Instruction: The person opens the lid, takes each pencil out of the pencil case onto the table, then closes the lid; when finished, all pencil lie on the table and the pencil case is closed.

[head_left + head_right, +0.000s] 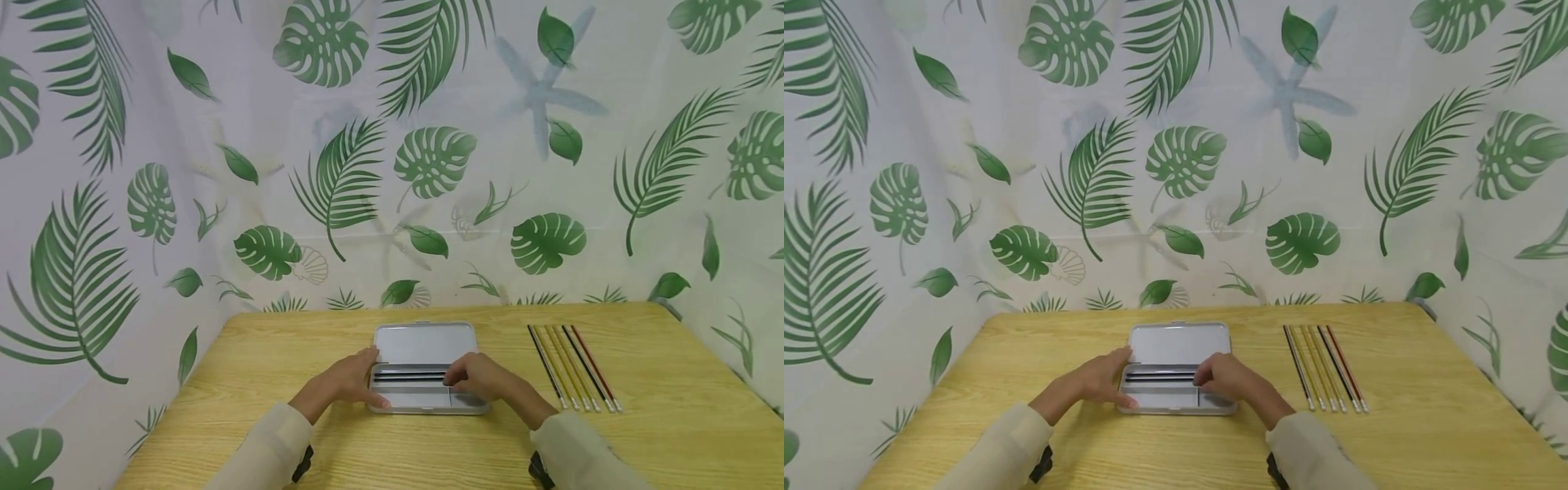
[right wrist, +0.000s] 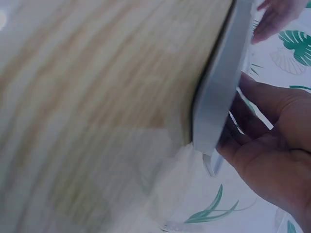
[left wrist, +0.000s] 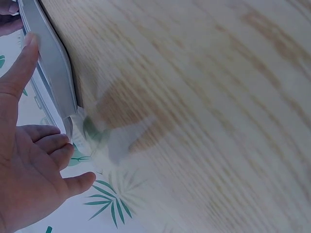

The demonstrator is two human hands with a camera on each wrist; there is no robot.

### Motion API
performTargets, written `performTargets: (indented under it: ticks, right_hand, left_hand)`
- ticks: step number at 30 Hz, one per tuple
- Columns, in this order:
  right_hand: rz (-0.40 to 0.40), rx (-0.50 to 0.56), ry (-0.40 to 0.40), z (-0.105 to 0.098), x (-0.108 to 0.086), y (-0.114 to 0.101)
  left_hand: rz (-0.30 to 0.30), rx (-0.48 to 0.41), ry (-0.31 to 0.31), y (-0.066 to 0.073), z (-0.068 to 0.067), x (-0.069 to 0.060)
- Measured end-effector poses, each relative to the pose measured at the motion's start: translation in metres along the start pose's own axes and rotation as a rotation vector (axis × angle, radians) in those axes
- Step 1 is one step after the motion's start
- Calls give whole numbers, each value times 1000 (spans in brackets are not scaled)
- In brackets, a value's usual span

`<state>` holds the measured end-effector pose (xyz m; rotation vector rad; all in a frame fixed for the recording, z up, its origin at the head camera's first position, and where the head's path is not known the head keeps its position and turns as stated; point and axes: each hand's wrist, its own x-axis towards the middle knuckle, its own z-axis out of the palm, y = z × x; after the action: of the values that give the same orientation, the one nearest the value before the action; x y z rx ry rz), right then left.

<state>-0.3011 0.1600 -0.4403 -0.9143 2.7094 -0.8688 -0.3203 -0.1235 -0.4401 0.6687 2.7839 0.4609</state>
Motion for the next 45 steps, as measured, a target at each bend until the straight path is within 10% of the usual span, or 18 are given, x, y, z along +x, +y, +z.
performTargets:
  ticks: [17, 45]
  right_hand:
    - [126, -3, -47, 3, 11, -8]
    - [22, 225, 164, -16, 0, -2]
  left_hand:
    - [-15, -5, -14, 2, -1, -2]
    - [1, 5, -5, 3, -2, -1]
